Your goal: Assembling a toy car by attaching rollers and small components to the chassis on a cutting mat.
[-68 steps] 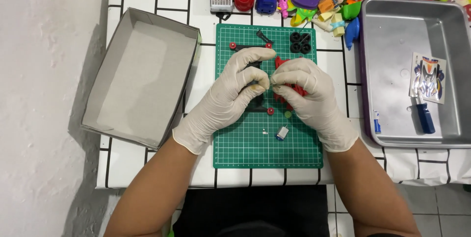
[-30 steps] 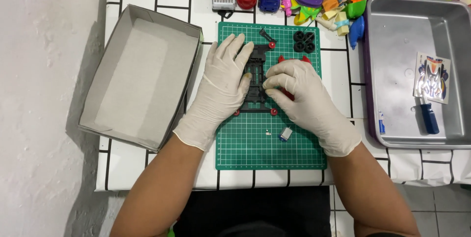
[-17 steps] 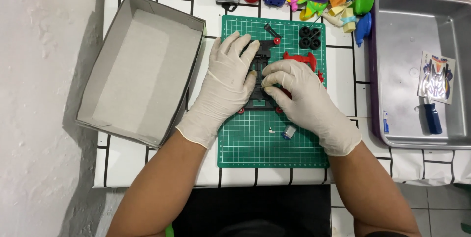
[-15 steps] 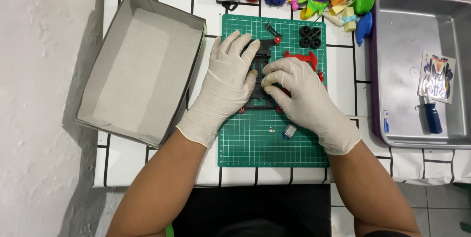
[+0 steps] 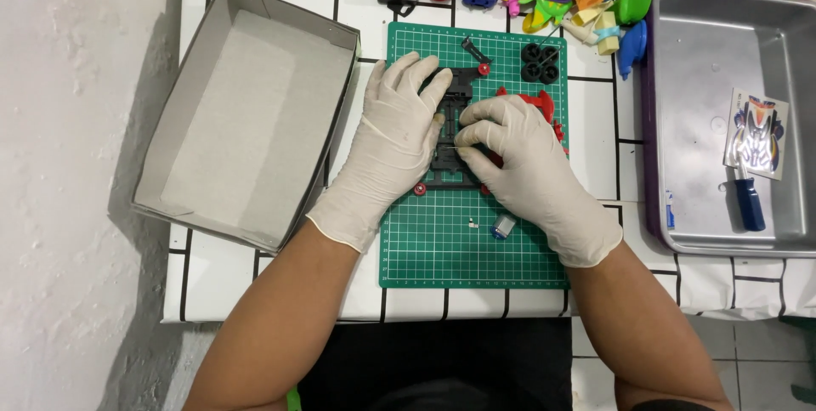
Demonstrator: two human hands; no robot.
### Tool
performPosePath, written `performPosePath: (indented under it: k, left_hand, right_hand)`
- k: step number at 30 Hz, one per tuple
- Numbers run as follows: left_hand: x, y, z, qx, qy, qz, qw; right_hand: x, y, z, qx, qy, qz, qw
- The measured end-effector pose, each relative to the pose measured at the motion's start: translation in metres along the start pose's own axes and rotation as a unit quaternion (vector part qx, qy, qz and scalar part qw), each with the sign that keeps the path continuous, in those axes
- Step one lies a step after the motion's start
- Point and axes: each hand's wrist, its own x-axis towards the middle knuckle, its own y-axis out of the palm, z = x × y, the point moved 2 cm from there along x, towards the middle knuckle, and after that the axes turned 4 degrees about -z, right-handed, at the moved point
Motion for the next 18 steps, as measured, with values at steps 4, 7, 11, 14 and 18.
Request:
performPosePath:
  k: [4, 7, 11, 14, 18]
  left_hand:
    - [-0.0008, 0.0032, 0.0028, 0.003, 0.003, -0.003, 1.0]
    - [-0.0007, 0.0032, 0.0028, 0.004, 0.003, -0.006, 1.0]
    - [-0.0008, 0.0013, 0.0023, 0.004, 0.004, -0.006, 1.0]
    - [-0.0011, 0.0016, 0.0027, -0.001, 0.004, -0.002, 1.0]
    - [-0.001, 0.0008, 0.0015, 0.0, 0.005, 0.002, 1.0]
  right_hand:
    - [-0.0008, 0.0028, -0.0009, -0.011, -0.003, -0.006, 1.0]
    - [-0.0008, 0.0034, -0.0015, -0.023, -0.008, -0.011, 1.0]
    - [-0.0006, 0.002, -0.0004, -0.01, 0.004, -0.009, 1.0]
    - [0.0031, -0.0024, 0.0028, 0.009, 0.022, 0.005, 1.0]
    - [0.0031, -0.005, 0.0032, 0.017, 0.026, 0.018, 0.999]
